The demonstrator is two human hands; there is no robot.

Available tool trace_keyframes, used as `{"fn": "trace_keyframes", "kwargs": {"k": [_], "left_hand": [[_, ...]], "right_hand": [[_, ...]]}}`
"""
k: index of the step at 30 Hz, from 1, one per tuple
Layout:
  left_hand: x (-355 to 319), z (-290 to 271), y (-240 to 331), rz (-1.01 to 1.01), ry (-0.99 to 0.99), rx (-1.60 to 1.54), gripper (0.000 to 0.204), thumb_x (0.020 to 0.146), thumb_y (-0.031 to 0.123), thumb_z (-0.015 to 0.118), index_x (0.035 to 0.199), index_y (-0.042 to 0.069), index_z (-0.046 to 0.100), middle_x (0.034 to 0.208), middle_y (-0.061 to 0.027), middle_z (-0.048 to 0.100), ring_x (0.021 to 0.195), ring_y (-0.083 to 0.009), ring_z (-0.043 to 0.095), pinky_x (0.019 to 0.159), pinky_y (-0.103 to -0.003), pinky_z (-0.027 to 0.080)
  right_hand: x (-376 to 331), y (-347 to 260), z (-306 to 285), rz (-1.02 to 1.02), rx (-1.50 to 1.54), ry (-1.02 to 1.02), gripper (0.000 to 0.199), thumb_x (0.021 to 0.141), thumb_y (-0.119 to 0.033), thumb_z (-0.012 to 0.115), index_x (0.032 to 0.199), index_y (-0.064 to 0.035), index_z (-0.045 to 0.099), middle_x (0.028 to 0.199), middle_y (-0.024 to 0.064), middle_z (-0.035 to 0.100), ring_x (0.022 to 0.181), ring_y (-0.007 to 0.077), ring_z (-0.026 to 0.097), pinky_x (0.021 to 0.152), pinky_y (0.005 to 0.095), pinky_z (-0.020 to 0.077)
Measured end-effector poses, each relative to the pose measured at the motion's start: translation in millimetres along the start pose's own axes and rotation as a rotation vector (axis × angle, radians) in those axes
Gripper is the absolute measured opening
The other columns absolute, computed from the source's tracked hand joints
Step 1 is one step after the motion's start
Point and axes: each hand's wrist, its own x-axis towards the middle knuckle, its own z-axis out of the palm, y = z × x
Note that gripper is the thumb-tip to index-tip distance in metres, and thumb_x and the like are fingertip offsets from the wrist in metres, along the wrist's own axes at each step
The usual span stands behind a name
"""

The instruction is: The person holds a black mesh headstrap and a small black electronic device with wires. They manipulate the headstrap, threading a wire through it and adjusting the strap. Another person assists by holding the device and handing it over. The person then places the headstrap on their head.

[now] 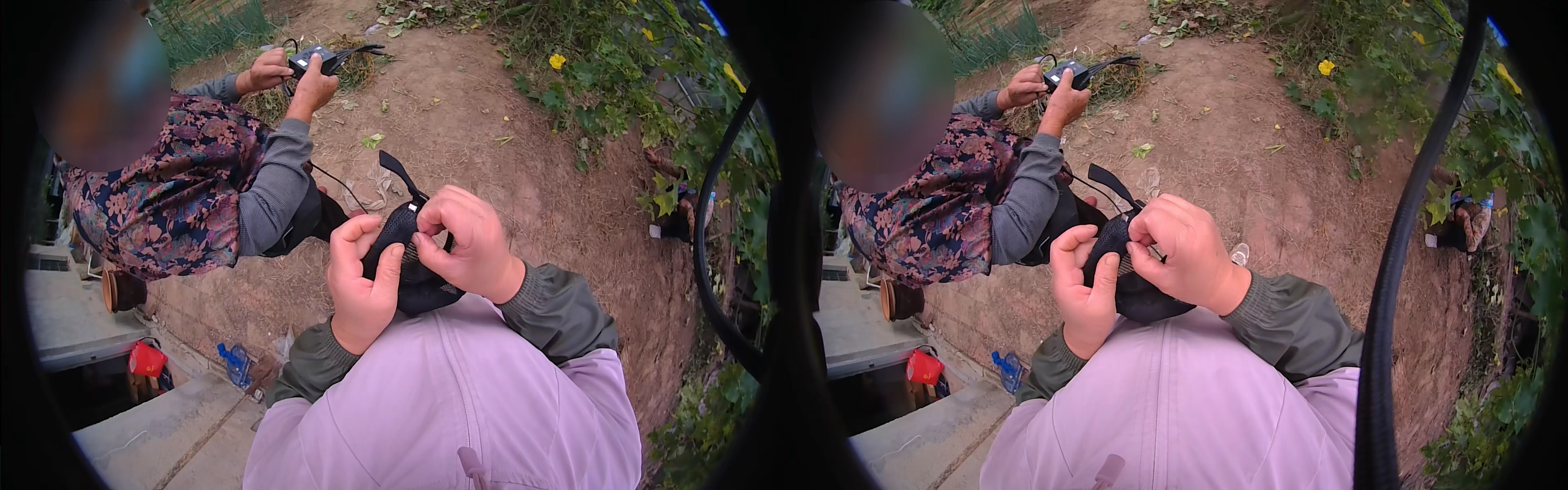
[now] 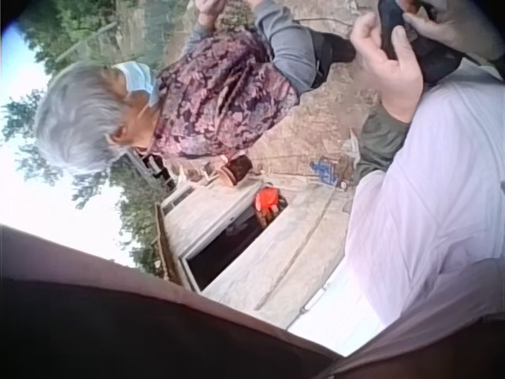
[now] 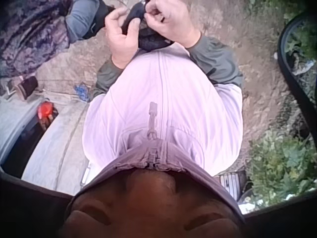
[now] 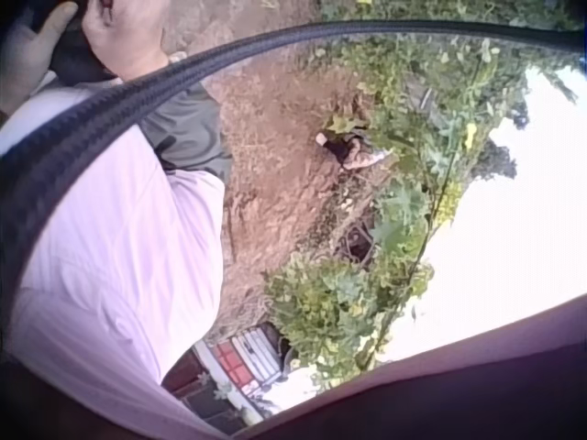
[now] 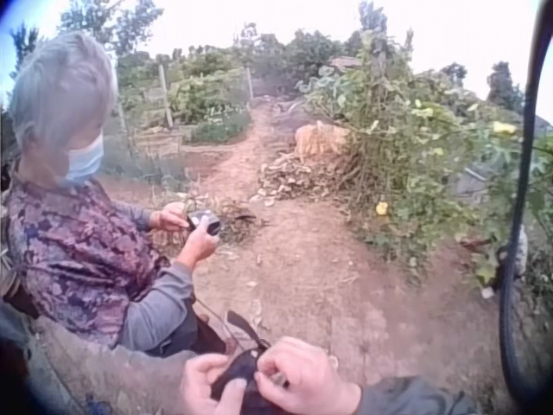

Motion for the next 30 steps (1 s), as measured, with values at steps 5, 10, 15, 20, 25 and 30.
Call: {"fn": "trace_keyframes", "kwargs": {"k": [5, 10, 15, 20, 25, 30], "left_hand": [[-0.5, 0.0, 4.7, -0.102, 0.020, -0.095, 0.031, 0.085, 0.002, 0.061, 0.112, -0.002, 0.046, 0.094, -0.0102, 0.064, 0.087, -0.0108, 0.059, 0.077, -0.023, 0.046], [2.2, -3.2, 7.9, -0.180, -0.016, -0.264, 0.029, 0.087, 0.002, 0.061, 0.111, -0.002, 0.046, 0.095, -0.0088, 0.064, 0.087, -0.0090, 0.059, 0.077, -0.021, 0.045], [3.1, -8.4, 6.9, -0.226, -0.072, -0.328, 0.025, 0.087, 0.003, 0.061, 0.108, -0.002, 0.049, 0.095, -0.0068, 0.064, 0.087, -0.0070, 0.058, 0.076, -0.019, 0.045], [4.9, -13.3, 5.8, -0.276, -0.058, -0.354, 0.018, 0.087, 0.004, 0.063, 0.102, -0.003, 0.055, 0.093, -0.0030, 0.061, 0.082, -0.0055, 0.056, 0.073, -0.018, 0.044], [10.2, -15.7, 0.2, -0.141, -0.083, -0.219, 0.013, 0.086, 0.005, 0.064, 0.095, -0.002, 0.060, 0.089, -0.0010, 0.054, 0.076, -0.0056, 0.052, 0.068, -0.019, 0.043], [11.2, -16.8, -2.9, -0.111, -0.132, -0.119, 0.010, 0.086, 0.006, 0.064, 0.093, -0.001, 0.061, 0.091, -0.0021, 0.051, 0.075, -0.0063, 0.050, 0.067, -0.019, 0.041]], "right_hand": [[-0.5, -1.1, 2.8, -0.106, -0.080, 0.021, 0.020, 0.062, 0.003, 0.064, 0.072, -0.0048, 0.049, 0.067, 0.0071, 0.051, 0.060, 0.0261, 0.052, 0.051, 0.0340, 0.0418], [-6.1, -1.3, 6.1, 0.182, 0.194, 0.010, 0.015, 0.070, 0.002, 0.065, 0.077, -0.0026, 0.053, 0.072, 0.0051, 0.053, 0.062, 0.0164, 0.053, 0.055, 0.0277, 0.0435], [-14.2, 3.5, 11.1, 0.359, 0.377, 0.069, 0.011, 0.076, 0.001, 0.065, 0.084, 0.0008, 0.058, 0.081, 0.0038, 0.055, 0.066, 0.0096, 0.053, 0.061, 0.0229, 0.0444], [-4.8, 1.4, 2.2, 0.312, 0.397, 0.002, 0.020, 0.081, -0.001, 0.064, 0.101, 0.0004, 0.063, 0.096, 0.0058, 0.054, 0.080, 0.0095, 0.052, 0.068, 0.0224, 0.0443], [-0.8, 12.2, -11.0, 0.438, 0.616, -0.106, 0.020, 0.086, -0.015, 0.066, 0.099, 0.0004, 0.065, 0.093, 0.0039, 0.058, 0.079, 0.0072, 0.052, 0.063, 0.0192, 0.0426], [4.0, 2.4, -12.3, 0.803, 0.731, -0.099, 0.019, 0.088, -0.016, 0.065, 0.092, 0.0022, 0.065, 0.083, -0.0002, 0.060, 0.068, 0.0058, 0.053, 0.060, 0.0195, 0.0427]]}}
